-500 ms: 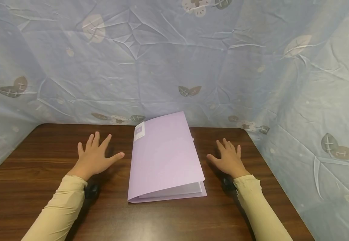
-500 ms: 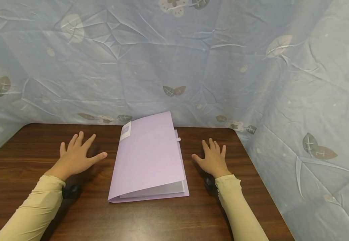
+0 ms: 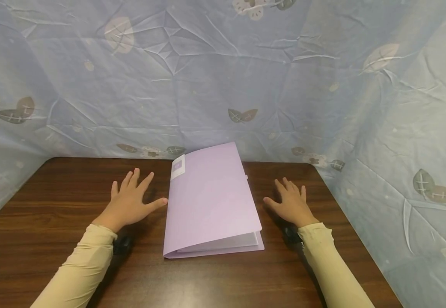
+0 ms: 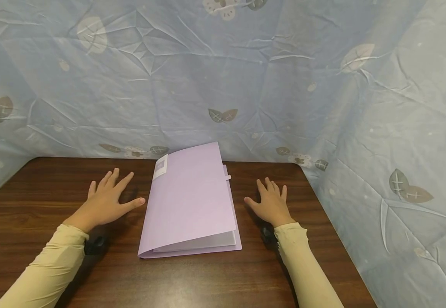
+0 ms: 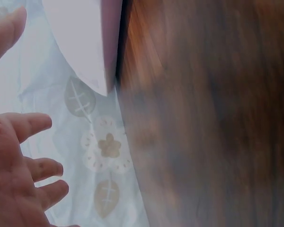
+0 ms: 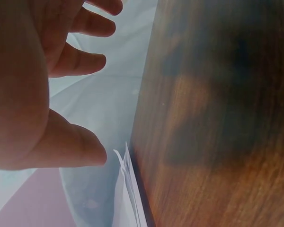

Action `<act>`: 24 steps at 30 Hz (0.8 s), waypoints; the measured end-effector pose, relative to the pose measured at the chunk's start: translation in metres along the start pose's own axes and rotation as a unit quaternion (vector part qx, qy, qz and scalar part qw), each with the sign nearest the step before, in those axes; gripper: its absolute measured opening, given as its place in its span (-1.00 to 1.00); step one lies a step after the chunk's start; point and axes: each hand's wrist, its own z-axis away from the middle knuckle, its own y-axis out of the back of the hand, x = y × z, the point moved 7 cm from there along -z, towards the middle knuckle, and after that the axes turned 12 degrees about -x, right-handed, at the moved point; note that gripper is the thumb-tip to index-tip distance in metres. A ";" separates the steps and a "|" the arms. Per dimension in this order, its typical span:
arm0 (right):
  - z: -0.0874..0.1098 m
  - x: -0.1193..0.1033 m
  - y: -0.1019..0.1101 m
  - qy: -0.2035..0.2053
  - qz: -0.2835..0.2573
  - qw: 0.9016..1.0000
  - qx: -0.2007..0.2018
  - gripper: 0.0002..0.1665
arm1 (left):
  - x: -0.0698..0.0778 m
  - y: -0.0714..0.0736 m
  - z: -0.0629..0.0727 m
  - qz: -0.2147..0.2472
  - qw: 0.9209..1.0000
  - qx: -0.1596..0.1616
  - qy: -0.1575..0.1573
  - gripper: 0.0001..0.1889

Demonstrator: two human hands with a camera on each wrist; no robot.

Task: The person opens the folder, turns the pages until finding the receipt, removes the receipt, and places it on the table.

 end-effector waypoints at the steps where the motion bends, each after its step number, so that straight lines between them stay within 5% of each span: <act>1: 0.000 0.000 0.000 0.000 -0.001 1.000 0.000 0.02 | 0.002 -0.001 0.000 0.000 1.000 -0.001 -0.004 0.08; 24: -0.007 -0.009 -0.005 0.054 -0.025 0.998 -0.004 -0.04 | 0.045 -0.019 -0.016 0.007 0.996 -0.026 -0.087 0.02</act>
